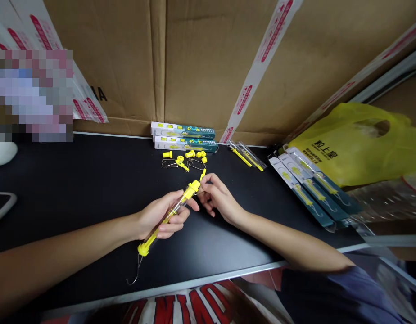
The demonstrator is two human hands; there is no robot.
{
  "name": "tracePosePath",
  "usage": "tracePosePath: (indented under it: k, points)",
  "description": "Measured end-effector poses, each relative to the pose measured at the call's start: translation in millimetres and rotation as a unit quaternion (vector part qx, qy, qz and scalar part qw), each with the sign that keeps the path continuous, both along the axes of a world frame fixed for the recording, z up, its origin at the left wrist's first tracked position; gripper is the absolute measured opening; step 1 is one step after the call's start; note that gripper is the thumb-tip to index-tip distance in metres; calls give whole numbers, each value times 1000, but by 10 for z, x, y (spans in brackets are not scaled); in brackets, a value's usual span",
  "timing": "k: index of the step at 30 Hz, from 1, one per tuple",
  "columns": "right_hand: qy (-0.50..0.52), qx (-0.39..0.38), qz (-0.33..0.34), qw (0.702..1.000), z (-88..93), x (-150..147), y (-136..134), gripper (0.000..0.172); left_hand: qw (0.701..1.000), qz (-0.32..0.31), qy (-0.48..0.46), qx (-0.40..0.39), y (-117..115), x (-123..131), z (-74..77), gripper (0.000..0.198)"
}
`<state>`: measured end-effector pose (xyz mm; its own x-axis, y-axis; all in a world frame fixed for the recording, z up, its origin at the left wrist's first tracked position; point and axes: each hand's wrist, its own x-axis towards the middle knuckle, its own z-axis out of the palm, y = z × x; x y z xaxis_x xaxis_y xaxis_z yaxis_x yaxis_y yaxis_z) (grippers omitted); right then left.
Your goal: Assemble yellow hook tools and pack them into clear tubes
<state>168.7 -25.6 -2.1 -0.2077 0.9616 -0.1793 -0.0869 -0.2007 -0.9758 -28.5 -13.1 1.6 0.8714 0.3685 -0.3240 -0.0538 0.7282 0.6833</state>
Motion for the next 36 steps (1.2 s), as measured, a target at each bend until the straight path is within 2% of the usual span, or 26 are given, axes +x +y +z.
tracePosePath:
  k: [2, 5, 8, 10, 14, 17, 21, 24, 28, 36]
  points:
    - [-13, 19, 16, 1000, -5, 8, -6, 23, 1000, 14, -10, 20, -25, 17, 20, 41]
    - [-19, 68, 84, 994, -7, 10, -31, 35, 997, 47, -20, 62, -77, 51, 67, 36]
    - [-23, 121, 134, 983, -4, 1, -69, 45, 989, 94, -1, 116, -126, 82, 108, 21]
    - [-29, 139, 136, 980, -3, -9, -91, 45, 986, 92, 8, 138, -146, 96, 116, 19]
    - [-7, 159, 80, 984, 8, -9, -81, 38, 988, 75, 8, 131, -158, 110, 85, 36]
    - [57, 127, 6, 990, 70, 39, 5, 33, 991, 68, 25, 112, -158, 104, 57, 41]
    - [159, 47, -68, 984, 199, 164, 174, 28, 993, 33, 31, 108, -157, 97, 31, 34]
    - [196, 20, -52, 979, 244, 226, 241, 27, 990, 30, 57, 127, -147, 107, 8, 24]
    - [206, -5, 0, 978, 225, 214, 214, 31, 985, 51, 81, 143, -136, 120, -5, 24]
    - [190, -18, -10, 982, 188, 221, 199, 15, 956, 44, 106, 269, -173, 111, 28, 25]
